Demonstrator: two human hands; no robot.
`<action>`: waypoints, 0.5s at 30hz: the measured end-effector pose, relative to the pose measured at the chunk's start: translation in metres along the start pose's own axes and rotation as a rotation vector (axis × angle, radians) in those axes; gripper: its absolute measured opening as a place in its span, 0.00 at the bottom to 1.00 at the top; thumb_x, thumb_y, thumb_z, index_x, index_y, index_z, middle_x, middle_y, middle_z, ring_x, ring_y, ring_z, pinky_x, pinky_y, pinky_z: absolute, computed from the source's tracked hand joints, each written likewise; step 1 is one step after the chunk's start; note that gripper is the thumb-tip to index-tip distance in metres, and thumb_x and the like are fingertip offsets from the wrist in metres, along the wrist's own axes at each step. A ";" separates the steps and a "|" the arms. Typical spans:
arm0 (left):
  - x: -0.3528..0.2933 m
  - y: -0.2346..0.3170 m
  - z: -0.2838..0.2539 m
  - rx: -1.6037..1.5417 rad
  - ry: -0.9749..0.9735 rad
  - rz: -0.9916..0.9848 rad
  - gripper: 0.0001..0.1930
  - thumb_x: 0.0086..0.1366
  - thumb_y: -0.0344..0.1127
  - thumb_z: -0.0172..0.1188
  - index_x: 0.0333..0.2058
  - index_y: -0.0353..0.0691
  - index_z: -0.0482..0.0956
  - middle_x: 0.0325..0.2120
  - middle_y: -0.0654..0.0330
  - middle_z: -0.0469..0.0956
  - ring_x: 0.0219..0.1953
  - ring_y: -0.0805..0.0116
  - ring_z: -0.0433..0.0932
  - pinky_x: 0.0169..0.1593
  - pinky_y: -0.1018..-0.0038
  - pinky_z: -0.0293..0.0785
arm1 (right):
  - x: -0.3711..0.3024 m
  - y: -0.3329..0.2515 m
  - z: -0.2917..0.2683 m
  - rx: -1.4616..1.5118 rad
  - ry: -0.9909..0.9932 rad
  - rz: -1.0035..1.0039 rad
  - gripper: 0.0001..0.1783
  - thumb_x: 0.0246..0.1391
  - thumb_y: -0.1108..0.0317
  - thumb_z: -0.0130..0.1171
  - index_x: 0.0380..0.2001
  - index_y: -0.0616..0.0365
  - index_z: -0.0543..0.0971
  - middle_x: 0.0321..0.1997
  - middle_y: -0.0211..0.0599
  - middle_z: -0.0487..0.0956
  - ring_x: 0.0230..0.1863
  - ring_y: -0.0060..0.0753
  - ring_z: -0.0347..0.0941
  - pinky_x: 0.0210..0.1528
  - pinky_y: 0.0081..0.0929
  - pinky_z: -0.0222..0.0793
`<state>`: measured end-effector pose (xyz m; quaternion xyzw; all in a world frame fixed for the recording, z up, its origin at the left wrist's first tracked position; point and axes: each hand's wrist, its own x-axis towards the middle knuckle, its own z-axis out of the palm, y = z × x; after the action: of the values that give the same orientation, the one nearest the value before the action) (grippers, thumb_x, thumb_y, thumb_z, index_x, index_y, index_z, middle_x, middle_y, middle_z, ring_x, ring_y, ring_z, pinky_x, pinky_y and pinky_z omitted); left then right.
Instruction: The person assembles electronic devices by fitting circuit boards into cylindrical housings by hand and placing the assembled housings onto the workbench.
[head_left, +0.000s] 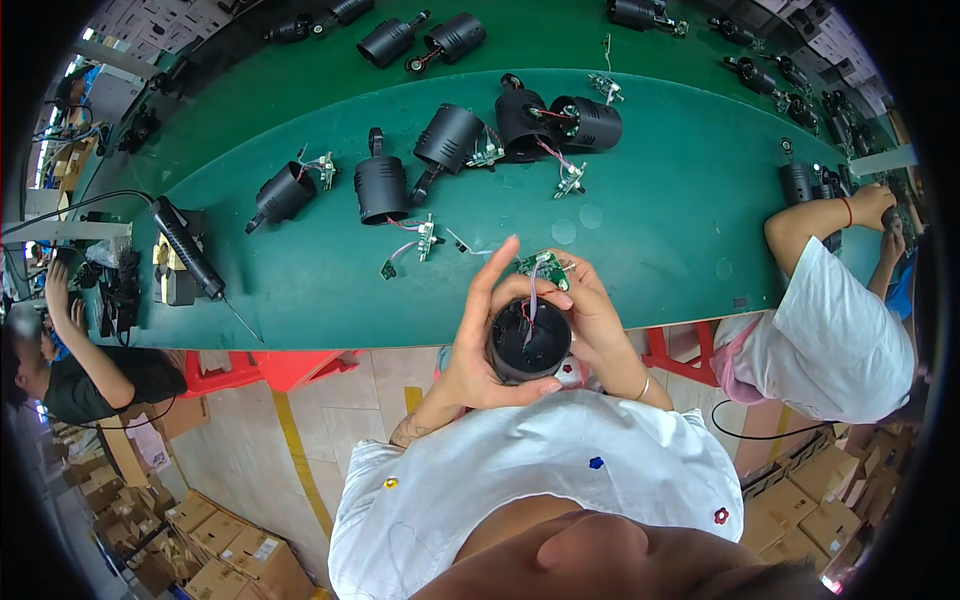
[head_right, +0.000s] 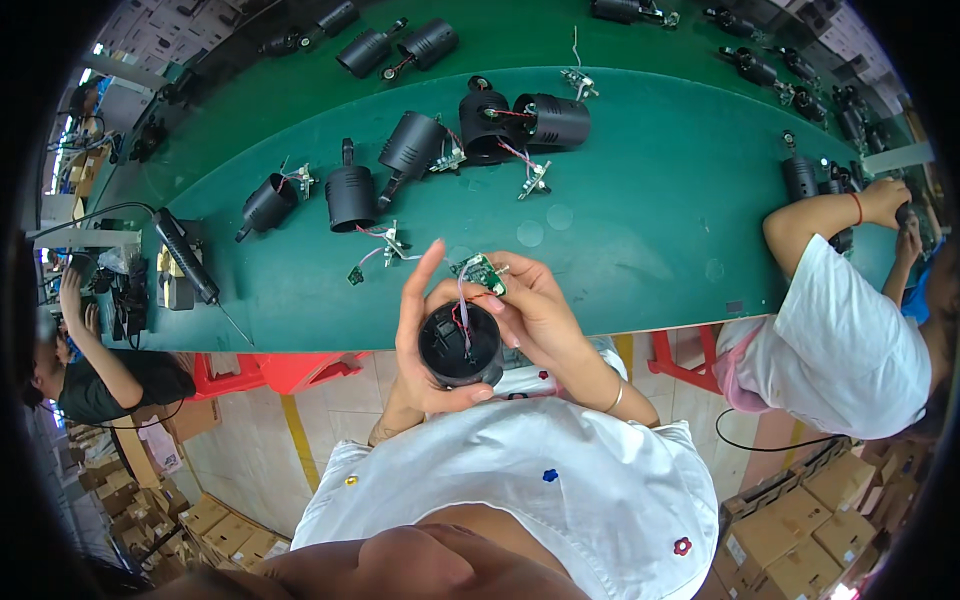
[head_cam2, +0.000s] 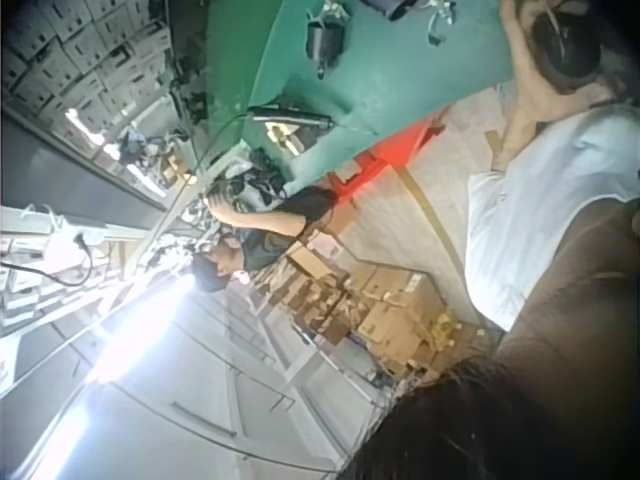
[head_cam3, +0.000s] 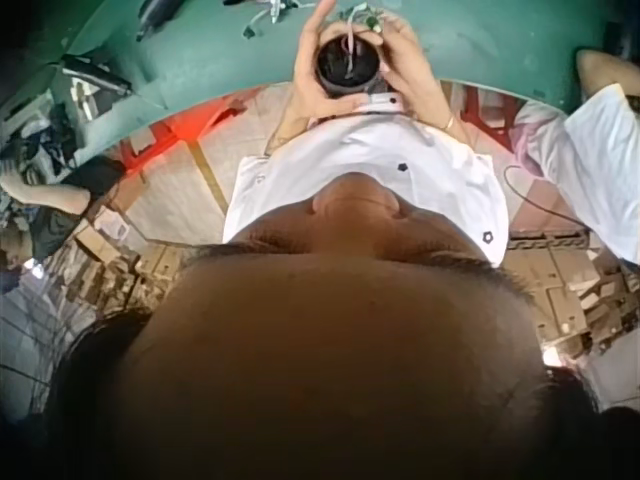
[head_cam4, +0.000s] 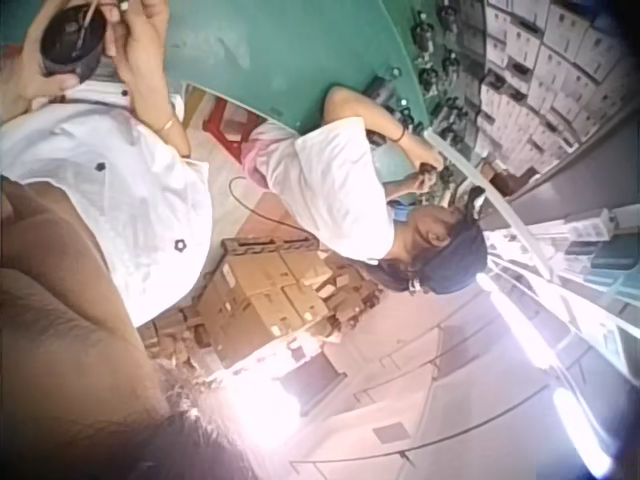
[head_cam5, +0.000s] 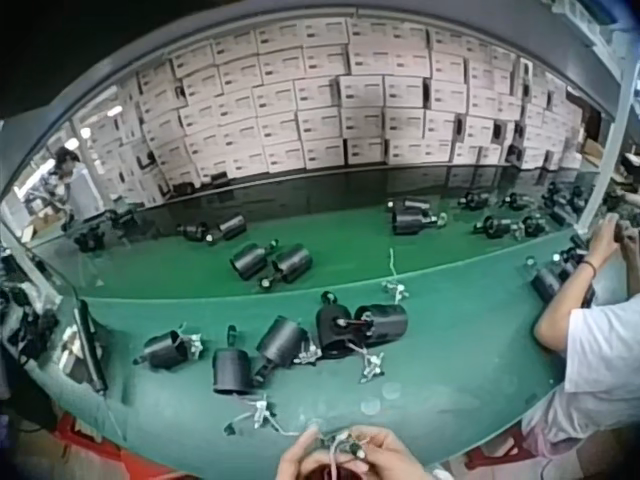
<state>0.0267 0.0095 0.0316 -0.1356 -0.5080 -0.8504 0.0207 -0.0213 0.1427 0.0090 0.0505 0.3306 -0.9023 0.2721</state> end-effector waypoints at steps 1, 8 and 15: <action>0.000 0.000 0.000 0.030 0.011 0.020 0.53 0.40 0.29 0.75 0.63 0.33 0.50 0.49 0.49 0.72 0.49 0.57 0.76 0.57 0.65 0.68 | -0.001 0.001 -0.003 0.087 -0.032 0.038 0.06 0.59 0.71 0.56 0.36 0.62 0.79 0.26 0.32 0.77 0.16 0.15 0.63 0.12 0.12 0.59; -0.003 -0.006 -0.005 0.304 0.029 0.032 0.54 0.37 0.32 0.76 0.62 0.33 0.52 0.45 0.47 0.74 0.38 0.60 0.77 0.46 0.68 0.76 | 0.010 -0.036 0.002 -0.153 -0.099 -0.334 0.07 0.50 0.79 0.62 0.34 0.63 0.81 0.33 0.35 0.78 0.35 0.27 0.70 0.40 0.21 0.71; 0.002 0.002 -0.008 0.625 0.062 0.034 0.44 0.37 0.35 0.76 0.55 0.32 0.65 0.43 0.49 0.75 0.37 0.62 0.76 0.45 0.72 0.74 | 0.008 -0.057 0.020 -0.710 -0.282 -0.725 0.07 0.39 0.80 0.67 0.26 0.59 0.85 0.32 0.33 0.81 0.37 0.29 0.69 0.44 0.25 0.68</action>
<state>0.0235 0.0016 0.0298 -0.1050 -0.7416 -0.6563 0.0910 -0.0563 0.1621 0.0548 -0.2842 0.5724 -0.7690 -0.0154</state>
